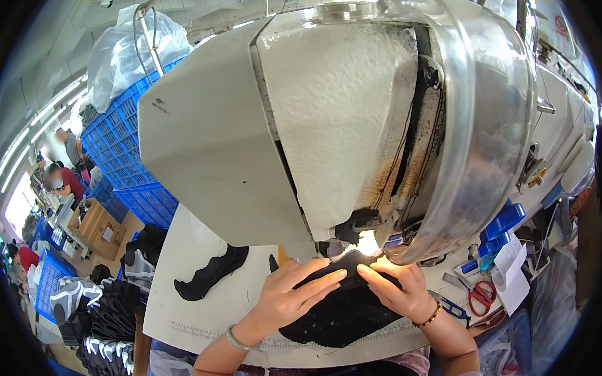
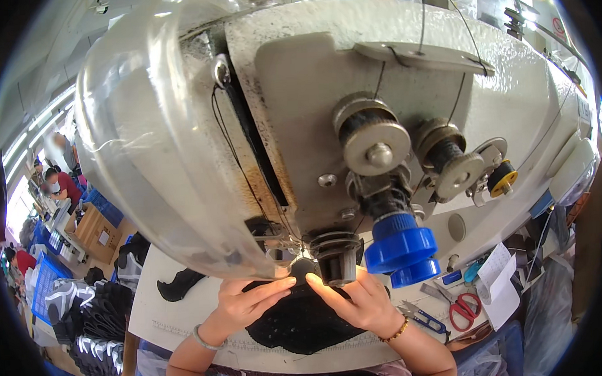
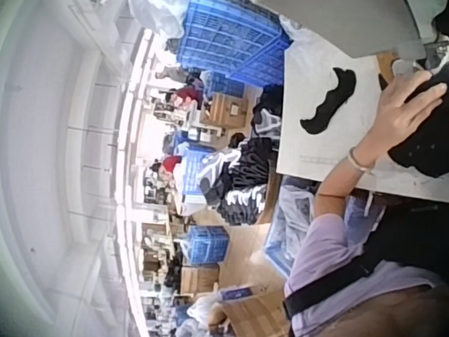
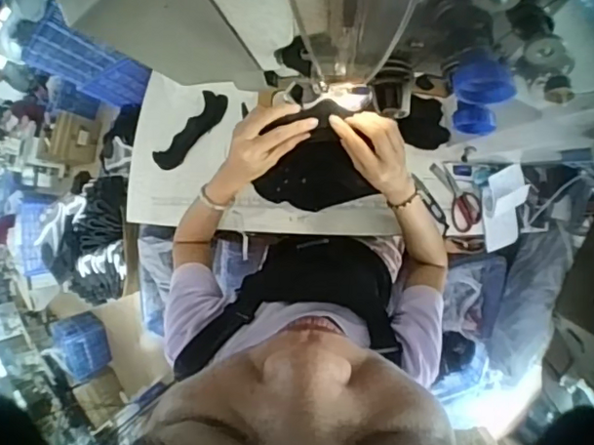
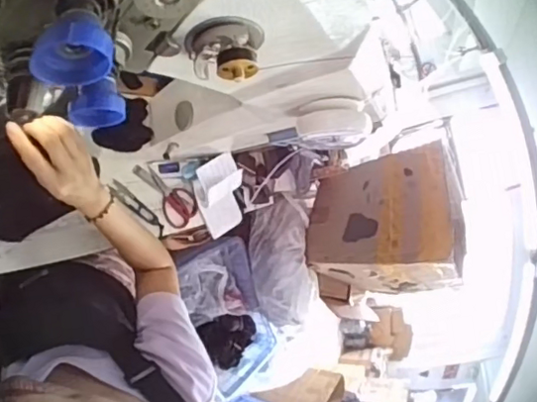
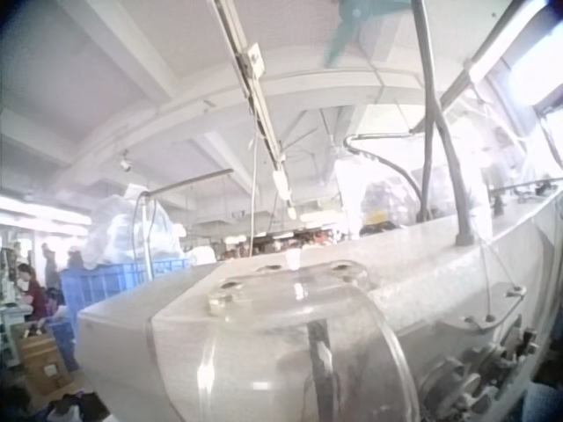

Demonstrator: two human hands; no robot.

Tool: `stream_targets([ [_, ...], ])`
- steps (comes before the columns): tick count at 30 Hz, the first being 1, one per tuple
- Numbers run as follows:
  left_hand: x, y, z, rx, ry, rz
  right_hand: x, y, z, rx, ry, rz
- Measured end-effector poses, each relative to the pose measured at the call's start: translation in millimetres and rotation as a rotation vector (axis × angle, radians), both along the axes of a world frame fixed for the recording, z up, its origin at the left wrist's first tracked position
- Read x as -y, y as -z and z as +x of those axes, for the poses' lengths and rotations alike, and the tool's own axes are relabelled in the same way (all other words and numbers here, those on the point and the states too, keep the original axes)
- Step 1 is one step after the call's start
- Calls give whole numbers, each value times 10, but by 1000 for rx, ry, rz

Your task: Stitching together components of a shoe upper using an industrial sewing machine.

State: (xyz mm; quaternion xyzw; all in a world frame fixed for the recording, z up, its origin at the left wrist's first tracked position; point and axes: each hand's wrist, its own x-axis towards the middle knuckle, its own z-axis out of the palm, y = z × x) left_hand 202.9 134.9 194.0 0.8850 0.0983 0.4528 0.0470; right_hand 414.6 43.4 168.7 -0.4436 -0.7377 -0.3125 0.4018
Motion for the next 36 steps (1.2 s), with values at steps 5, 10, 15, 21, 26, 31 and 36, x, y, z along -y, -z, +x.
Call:
stream_targets([
  [5, -1, 1, 6, -20, -4, 2, 27, 1, 8, -3, 11, -19],
  [10, 37, 6, 8, 20, -34, 1, 15, -11, -8, -3, 17, 7],
  [15, 58, -32, 59, 39, -46, 7, -6, -27, 12, -16, -23, 12],
  [21, 150, -157, 81, 37, -90, -50, -40, -5, 15, -55, -91, -14],
  [26, 171, -249, 48, 8, -15, -243, -48, -63, -32, -91, -83, -3],
  [31, 181, -282, 44, -24, -23, -324, -49, -81, -22, -85, -77, -17],
  [36, 190, -292, 45, -43, -32, -309, -34, -56, 5, -72, -86, -30],
])
